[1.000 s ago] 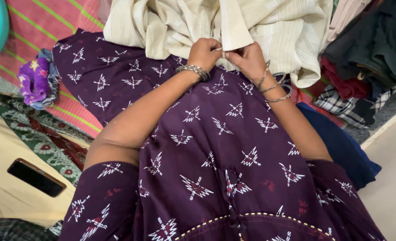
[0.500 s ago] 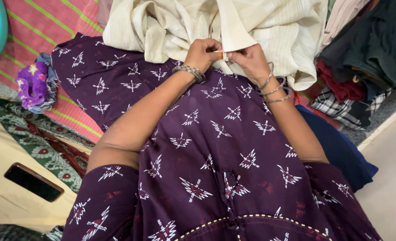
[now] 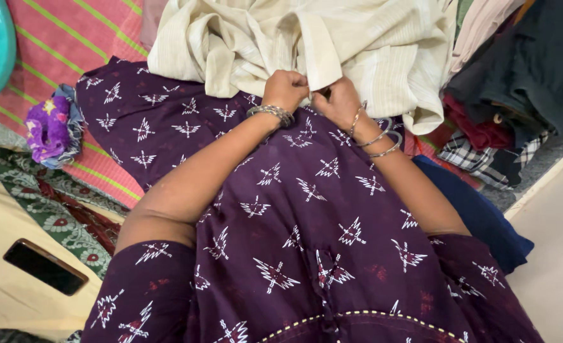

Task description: The person buttons a white shirt by hand while sitting on a mat. They align the placket, fasten buttons one by one, and smooth the fabric. The shirt remains on the lap throughout the clip.

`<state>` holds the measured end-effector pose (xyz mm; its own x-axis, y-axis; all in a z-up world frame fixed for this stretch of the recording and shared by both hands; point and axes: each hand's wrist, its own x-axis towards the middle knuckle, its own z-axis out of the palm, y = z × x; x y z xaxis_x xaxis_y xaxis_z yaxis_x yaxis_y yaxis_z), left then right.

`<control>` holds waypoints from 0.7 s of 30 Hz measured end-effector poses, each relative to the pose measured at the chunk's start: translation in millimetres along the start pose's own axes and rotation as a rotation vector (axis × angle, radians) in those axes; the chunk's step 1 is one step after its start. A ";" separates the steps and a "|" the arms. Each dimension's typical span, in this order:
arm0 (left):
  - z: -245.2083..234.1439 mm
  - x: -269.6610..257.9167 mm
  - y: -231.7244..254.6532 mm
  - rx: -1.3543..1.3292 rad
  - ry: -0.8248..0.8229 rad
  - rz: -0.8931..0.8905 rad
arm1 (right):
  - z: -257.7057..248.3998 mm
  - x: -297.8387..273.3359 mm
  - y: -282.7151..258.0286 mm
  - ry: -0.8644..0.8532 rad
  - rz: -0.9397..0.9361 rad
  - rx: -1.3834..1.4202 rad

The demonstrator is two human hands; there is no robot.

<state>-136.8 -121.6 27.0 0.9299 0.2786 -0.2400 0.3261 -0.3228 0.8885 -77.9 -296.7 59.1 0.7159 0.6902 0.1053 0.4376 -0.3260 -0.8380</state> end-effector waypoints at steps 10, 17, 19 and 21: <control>-3.0 4.7 -0.4 -0.154 -0.007 0.088 | -1.9 1.2 -10.0 0.067 0.190 0.164; 1.9 10.2 -18.6 -0.244 -0.024 0.037 | -1.9 2.1 -18.5 0.157 0.010 -0.055; 3.0 12.8 -23.1 -0.322 -0.058 0.029 | -2.0 2.2 -17.8 0.145 0.056 -0.036; 2.9 13.8 -27.6 -0.422 -0.110 -0.008 | -1.0 0.9 -15.4 0.134 0.048 -0.057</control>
<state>-132.5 -111.4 -2.0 0.9478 0.1739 -0.2673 0.2563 0.0832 0.9630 -83.4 -291.7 72.7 0.8014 0.5816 0.1397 0.4285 -0.3953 -0.8125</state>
